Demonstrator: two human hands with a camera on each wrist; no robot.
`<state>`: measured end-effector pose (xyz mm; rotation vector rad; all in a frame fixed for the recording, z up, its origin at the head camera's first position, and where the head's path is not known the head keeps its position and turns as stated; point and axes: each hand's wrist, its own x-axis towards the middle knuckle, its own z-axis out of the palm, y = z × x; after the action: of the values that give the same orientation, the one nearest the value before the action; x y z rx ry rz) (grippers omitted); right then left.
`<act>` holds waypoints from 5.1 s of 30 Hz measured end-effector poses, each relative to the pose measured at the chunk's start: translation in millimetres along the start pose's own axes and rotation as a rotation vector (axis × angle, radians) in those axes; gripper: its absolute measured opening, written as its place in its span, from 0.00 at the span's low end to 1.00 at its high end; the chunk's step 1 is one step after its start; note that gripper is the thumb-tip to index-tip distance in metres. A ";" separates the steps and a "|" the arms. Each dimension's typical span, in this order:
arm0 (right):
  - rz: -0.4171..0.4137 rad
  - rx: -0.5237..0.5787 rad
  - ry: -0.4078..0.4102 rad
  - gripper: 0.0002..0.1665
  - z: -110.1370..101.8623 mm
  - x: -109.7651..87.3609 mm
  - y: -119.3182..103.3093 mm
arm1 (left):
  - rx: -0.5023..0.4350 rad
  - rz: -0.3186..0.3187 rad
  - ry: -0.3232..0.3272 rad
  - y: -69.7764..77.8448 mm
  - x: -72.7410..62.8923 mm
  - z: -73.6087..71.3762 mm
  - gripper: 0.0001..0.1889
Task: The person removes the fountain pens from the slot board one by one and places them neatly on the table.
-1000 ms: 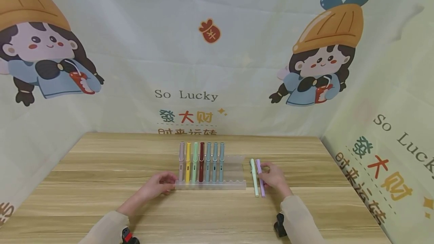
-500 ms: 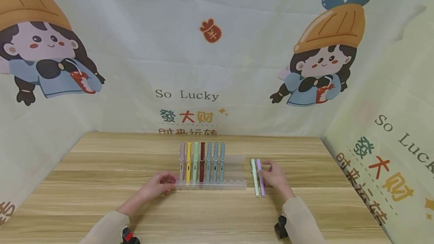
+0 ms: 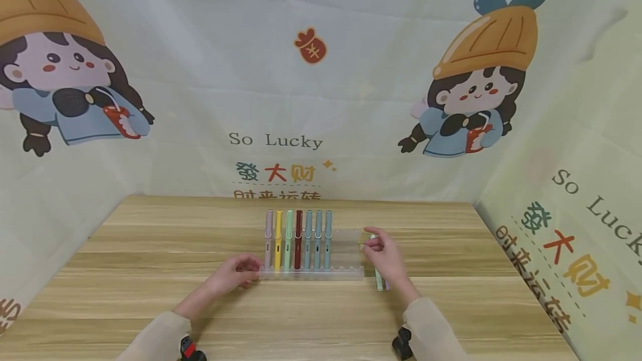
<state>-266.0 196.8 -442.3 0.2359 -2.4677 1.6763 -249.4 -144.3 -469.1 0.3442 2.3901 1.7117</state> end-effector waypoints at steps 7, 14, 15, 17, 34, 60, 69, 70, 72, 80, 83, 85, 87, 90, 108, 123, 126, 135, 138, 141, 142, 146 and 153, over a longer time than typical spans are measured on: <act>-0.046 0.051 0.021 0.25 17.4 -5.3 -15.0 | 0.004 0.007 -0.003 3.3 -2.1 -0.4 0.10; -0.042 0.115 0.002 0.24 33.3 -7.9 -28.7 | -0.002 0.005 0.000 1.7 -1.6 -0.5 0.10; -0.041 0.114 0.000 0.24 35.6 -6.3 -26.5 | -0.001 0.007 -0.001 1.6 -1.7 -0.5 0.10; -0.044 0.112 -0.005 0.24 40.0 -3.2 -21.7 | -0.002 0.007 -0.004 1.8 -1.9 -0.6 0.10; -0.097 0.074 -0.026 0.28 57.5 0.8 -24.8 | -0.008 0.012 -0.006 13.2 -6.7 0.6 0.09; -0.141 0.030 -0.037 0.30 62.0 6.6 -20.8 | -0.016 0.005 -0.012 0.8 -1.3 -0.5 0.10; -0.153 0.045 -0.003 0.30 61.3 11.5 -18.4 | -0.025 0.016 -0.019 0.0 -0.8 -0.5 0.10; -0.151 0.052 0.001 0.30 60.7 12.2 -18.9 | -0.028 0.031 -0.023 -1.0 -0.8 -0.8 0.10; -0.150 0.059 0.011 0.30 59.3 13.3 -20.6 | -0.031 0.054 -0.031 -2.4 -1.1 -1.8 0.10; -0.099 0.095 0.032 0.30 48.6 12.7 -27.8 | -0.025 0.049 -0.035 -2.5 -1.3 -2.5 0.10; -0.089 0.106 0.034 0.29 42.3 11.5 -28.2 | -0.012 0.023 -0.030 1.0 -1.4 -1.8 0.10; -0.088 0.109 0.035 0.29 37.9 10.7 -27.7 | -0.007 0.025 -0.030 4.8 -2.5 -1.4 0.10; -0.092 0.112 0.034 0.30 33.4 10.4 -26.6 | -0.004 0.033 -0.029 11.1 -5.4 -0.9 0.09; -0.094 0.110 0.032 0.30 26.4 10.0 -24.0 | 0.006 0.043 -0.026 20.6 -9.8 0.2 0.09; -0.074 0.065 0.057 0.30 -12.2 -0.4 -9.8 | 0.016 0.050 -0.022 30.4 -14.8 0.9 0.09; 0.044 -0.049 0.038 0.29 -41.9 -7.1 -2.0 | 0.015 0.035 -0.024 3.3 -0.9 -1.4 0.09; 0.058 -0.093 0.014 0.28 -47.2 -9.8 -0.8 | 0.016 0.031 -0.023 4.4 -1.6 -1.3 0.10; 0.116 -0.153 -0.012 0.28 -53.3 -10.9 6.0 | -0.020 0.152 -0.049 -9.9 -0.1 -4.6 0.11; 0.131 -0.166 -0.020 0.28 -53.5 -11.2 7.0 | -0.011 0.126 -0.041 -7.8 -0.1 -3.7 0.10; 0.152 -0.187 -0.031 0.27 -53.7 -11.6 8.3 | 0.011 0.064 -0.022 -1.6 -0.9 -2.0 0.10; 0.157 -0.203 -0.036 0.27 -53.8 -11.7 8.9 | 0.012 0.052 -0.019 0.5 -1.4 -1.6 0.10; 0.181 -0.261 -0.057 0.27 -53.7 -10.5 12.8 | 0.014 0.042 -0.019 9.2 -4.4 -0.7 0.09; 0.214 -0.322 -0.086 0.27 -52.5 -8.0 17.8 | 0.020 0.043 -0.018 6.2 -3.4 -1.0 0.09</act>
<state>-260.1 252.5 -441.1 0.0048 -2.8657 1.3293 -245.9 -144.3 -462.9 0.4151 2.4052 1.6959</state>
